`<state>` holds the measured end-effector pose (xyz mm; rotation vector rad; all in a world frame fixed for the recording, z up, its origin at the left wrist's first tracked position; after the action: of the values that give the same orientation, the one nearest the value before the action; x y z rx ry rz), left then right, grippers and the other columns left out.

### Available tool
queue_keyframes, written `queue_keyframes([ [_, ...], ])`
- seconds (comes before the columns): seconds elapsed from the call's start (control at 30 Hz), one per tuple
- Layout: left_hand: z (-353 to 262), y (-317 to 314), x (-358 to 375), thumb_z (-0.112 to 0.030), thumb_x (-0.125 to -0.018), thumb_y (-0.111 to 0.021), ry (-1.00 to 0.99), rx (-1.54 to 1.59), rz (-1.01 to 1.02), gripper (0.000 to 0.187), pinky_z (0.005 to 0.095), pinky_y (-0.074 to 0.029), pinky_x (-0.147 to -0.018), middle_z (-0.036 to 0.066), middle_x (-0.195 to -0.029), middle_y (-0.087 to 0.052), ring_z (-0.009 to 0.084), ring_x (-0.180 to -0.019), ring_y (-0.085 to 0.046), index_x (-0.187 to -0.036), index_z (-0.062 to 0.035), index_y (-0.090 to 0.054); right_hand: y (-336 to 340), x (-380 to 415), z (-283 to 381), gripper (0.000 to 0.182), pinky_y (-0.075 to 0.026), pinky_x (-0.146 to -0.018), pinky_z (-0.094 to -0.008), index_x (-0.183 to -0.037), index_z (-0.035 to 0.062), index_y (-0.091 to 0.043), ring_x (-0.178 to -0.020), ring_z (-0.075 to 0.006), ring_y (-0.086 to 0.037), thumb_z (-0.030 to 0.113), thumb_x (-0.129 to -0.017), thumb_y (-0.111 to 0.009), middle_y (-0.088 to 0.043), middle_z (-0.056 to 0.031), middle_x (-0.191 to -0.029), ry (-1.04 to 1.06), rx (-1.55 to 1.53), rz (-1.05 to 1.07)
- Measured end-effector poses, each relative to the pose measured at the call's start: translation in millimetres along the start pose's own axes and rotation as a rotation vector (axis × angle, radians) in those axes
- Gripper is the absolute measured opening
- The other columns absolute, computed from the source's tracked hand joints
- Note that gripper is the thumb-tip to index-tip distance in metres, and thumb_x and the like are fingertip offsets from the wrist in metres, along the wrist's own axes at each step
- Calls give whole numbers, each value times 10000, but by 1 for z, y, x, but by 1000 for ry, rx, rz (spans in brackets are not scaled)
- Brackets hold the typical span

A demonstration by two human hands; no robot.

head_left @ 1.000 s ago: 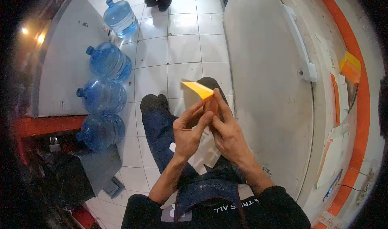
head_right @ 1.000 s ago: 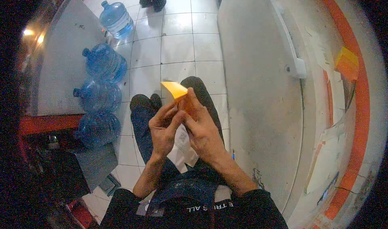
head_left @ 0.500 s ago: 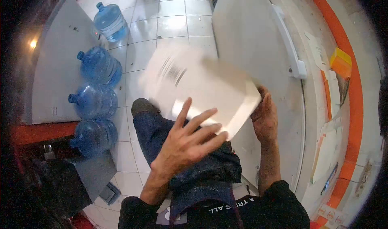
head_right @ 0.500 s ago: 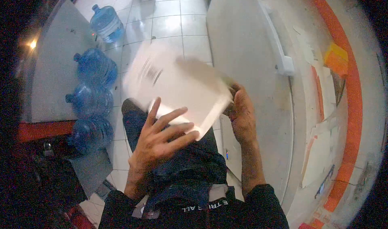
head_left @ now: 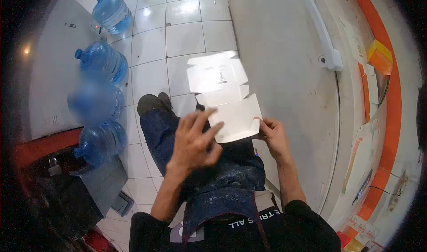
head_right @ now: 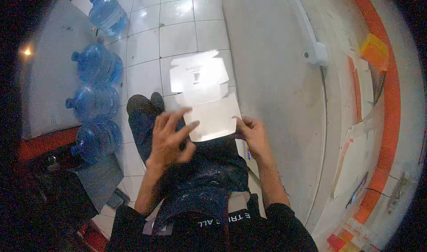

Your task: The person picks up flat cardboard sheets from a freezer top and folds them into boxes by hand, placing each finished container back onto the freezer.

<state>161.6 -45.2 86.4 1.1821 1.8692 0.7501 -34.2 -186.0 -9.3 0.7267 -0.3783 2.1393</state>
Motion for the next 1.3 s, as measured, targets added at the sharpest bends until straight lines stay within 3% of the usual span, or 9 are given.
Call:
queue_keyframes([
  [0.1,-27,-9,10,-166,-734,-784,91,244,-44,384,364,-566,-729,100,-1179,-659,254,-842,-690,-1106,-102,-715,-14,7,6,313,-563,-752,-299,-972,-47,-691,-786,-140,-662,265,-975,-663,-697,-66,-858,88,-4,-78],
  [0.23,-29,-31,11,-143,-841,-762,216,303,-142,218,299,-557,-598,109,-1056,-710,234,-673,-700,-1043,-66,-730,-34,12,15,262,-509,-731,-257,-890,-18,-698,-767,-108,-644,235,-958,-688,-697,-24,-823,167,70,-58],
  [0.3,-8,-33,12,-80,-864,-744,370,450,-257,157,309,-568,-672,146,-951,-737,219,-744,-724,-1006,-14,-739,-38,11,17,239,-491,-714,-246,-892,-7,-715,-755,-97,-633,229,-933,-717,-704,-23,-821,173,94,-50],
  [0.33,3,-40,20,-88,-873,-746,578,598,-227,181,276,-559,-703,148,-912,-752,164,-789,-721,-1023,11,-742,-37,11,14,238,-494,-718,-248,-913,-6,-722,-756,-99,-634,232,-925,-728,-709,-32,-825,104,57,-67],
  [0.6,8,-54,26,-95,-922,-708,663,997,-84,228,258,-541,-830,122,-1032,-747,129,-908,-689,-1119,20,-720,-61,20,24,256,-512,-742,-250,-969,-12,-736,-780,-115,-655,235,-905,-753,-724,-58,-841,98,-45,-11],
  [0.67,14,-62,32,-74,-950,-667,833,1237,-92,251,258,-541,-879,127,-1074,-733,134,-969,-682,-1172,42,-691,-64,22,30,254,-517,-744,-251,-969,-13,-736,-782,-117,-659,232,-904,-756,-726,-61,-848,109,3,-20],
  [1.0,18,-68,30,-66,-949,-671,786,1420,-85,274,269,-531,-921,114,-1113,-718,137,-1004,-670,-1203,35,-677,-68,20,38,226,-518,-746,-252,-967,-23,-732,-792,-107,-650,193,-903,-756,-728,-70,-865,205,60,-2],
  [1.17,26,-70,34,-79,-947,-679,797,1411,-77,286,265,-517,-931,89,-1133,-710,125,-1032,-651,-1216,20,-674,-77,32,53,182,-517,-788,-266,-978,14,-739,-848,-113,-650,169,-886,-766,-724,-38,-889,404,263,46],
  [1.3,19,-77,40,-83,-952,-674,794,1361,-5,274,258,-508,-930,81,-1126,-711,119,-1031,-642,-1208,14,-681,-68,22,35,180,-518,-817,-276,-955,7,-735,-908,-120,-650,175,-896,-755,-712,-52,-966,160,152,41],
])
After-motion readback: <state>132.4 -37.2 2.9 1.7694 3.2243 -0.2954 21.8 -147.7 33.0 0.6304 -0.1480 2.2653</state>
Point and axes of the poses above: each hand's wrist, its own x-axis away from the middle knuckle, its own y-axis out of the back of the hand, z = x × y, the point moved 7 cm from there along -x, towards the middle knuckle
